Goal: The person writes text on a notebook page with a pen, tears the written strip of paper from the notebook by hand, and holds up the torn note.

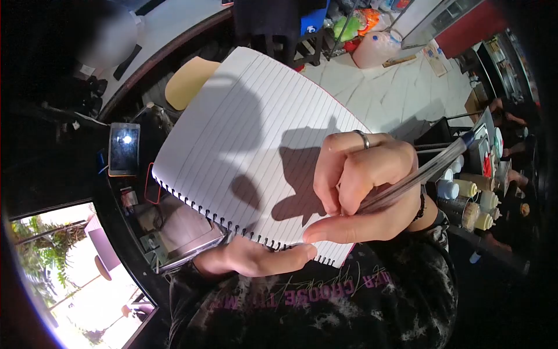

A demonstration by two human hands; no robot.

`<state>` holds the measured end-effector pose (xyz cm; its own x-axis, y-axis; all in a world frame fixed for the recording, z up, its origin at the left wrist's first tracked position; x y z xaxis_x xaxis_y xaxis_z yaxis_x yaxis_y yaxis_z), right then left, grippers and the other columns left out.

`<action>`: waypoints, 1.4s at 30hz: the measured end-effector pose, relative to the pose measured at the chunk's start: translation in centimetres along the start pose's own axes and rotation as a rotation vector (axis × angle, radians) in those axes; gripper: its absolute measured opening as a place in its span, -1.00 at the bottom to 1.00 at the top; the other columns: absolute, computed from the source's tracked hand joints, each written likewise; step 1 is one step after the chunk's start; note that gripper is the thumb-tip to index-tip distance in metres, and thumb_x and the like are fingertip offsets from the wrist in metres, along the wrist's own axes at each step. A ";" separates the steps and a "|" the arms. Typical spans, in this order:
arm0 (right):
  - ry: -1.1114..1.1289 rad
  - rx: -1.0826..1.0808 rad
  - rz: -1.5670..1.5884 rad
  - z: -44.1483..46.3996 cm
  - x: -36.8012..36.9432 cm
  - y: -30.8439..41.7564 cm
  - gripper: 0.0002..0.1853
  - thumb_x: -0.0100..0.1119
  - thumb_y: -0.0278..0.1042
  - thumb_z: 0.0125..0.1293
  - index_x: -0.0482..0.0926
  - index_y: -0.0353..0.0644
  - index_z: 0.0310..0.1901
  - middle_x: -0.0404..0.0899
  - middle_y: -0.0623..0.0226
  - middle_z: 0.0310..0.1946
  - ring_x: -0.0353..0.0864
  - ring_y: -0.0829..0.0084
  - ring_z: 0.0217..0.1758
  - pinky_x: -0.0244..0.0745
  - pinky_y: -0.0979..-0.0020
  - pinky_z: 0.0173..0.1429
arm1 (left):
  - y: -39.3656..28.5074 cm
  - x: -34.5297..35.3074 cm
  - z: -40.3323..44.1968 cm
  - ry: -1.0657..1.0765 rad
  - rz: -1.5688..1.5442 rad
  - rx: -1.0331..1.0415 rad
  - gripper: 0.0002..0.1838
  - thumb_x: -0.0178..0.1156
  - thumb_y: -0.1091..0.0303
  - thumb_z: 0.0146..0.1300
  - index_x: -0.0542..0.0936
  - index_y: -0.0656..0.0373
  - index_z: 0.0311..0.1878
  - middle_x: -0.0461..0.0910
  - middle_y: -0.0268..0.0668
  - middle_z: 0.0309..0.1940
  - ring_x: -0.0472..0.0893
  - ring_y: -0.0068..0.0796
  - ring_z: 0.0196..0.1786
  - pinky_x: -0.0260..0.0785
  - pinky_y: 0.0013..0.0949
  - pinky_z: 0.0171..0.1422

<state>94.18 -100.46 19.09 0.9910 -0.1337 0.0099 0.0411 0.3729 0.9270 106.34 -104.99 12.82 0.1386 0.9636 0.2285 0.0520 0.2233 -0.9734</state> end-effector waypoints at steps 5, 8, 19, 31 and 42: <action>-0.057 -0.223 -0.005 0.6 1.8 0.0 -0.61 0.51 -0.60 -0.33 0.38 -0.11 -0.61 0.47 0.34 -0.63 0.41 0.63 -0.66 0.10 0.68 -0.64 | 3.5 0.4 -3.5 0.187 -0.297 -0.303 -0.65 -0.05 0.32 0.28 0.41 0.32 0.06 0.46 -0.27 -0.05 0.44 -0.51 0.04 0.31 -0.50 0.11; -0.070 -0.213 -0.060 1.3 3.1 -0.1 -0.60 0.54 -0.58 -0.33 0.39 -0.11 -0.59 0.49 0.34 -0.61 0.41 0.62 -0.66 0.16 0.68 -0.64 | 3.6 0.0 -4.5 0.223 -0.353 -0.372 -0.64 -0.10 0.29 0.31 0.40 0.33 0.07 0.45 -0.26 -0.03 0.42 -0.51 0.07 0.30 -0.51 0.15; -0.076 -0.236 -0.191 2.0 5.3 -0.4 -0.55 0.46 -0.67 -0.29 0.27 -0.07 -0.66 0.34 0.45 -0.75 0.27 0.68 -0.81 0.03 0.59 -0.81 | 0.4 -2.0 -5.0 0.062 -0.033 0.025 -0.89 0.12 0.40 0.13 0.51 0.19 -0.28 0.45 -0.43 -0.43 0.42 -0.59 -0.38 0.32 -0.50 -0.33; -0.055 -0.241 -0.308 2.8 6.1 -0.8 -0.57 0.41 -0.70 -0.29 0.26 -0.09 -0.70 0.35 0.41 -0.75 0.32 0.64 -0.79 0.09 0.57 -0.80 | -0.9 -3.3 -5.4 -0.047 0.111 0.287 -0.94 0.14 0.46 0.10 0.51 0.19 -0.34 0.43 -0.45 -0.49 0.41 -0.62 -0.43 0.26 -0.51 -0.43; -0.108 -0.226 -0.441 2.7 6.6 -0.1 -0.58 0.37 -0.66 -0.29 0.23 -0.06 -0.73 0.34 0.45 -0.81 0.29 0.64 -0.83 0.06 0.60 -0.82 | 0.8 -2.9 -6.0 0.064 -0.128 -0.086 -0.84 0.12 0.39 0.12 0.48 0.23 -0.24 0.43 -0.42 -0.40 0.41 -0.60 -0.35 0.31 -0.51 -0.33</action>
<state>100.38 -103.88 20.12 0.8549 -0.4126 -0.3145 0.4910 0.4477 0.7473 111.96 -108.49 11.47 0.1877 0.9162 0.3540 0.1571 0.3277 -0.9316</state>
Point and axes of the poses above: each hand's wrist, its own z-axis towards the middle knuckle, its own x-axis out of the palm, y = z × x, the point moved 6 cm from there along z, towards the middle knuckle
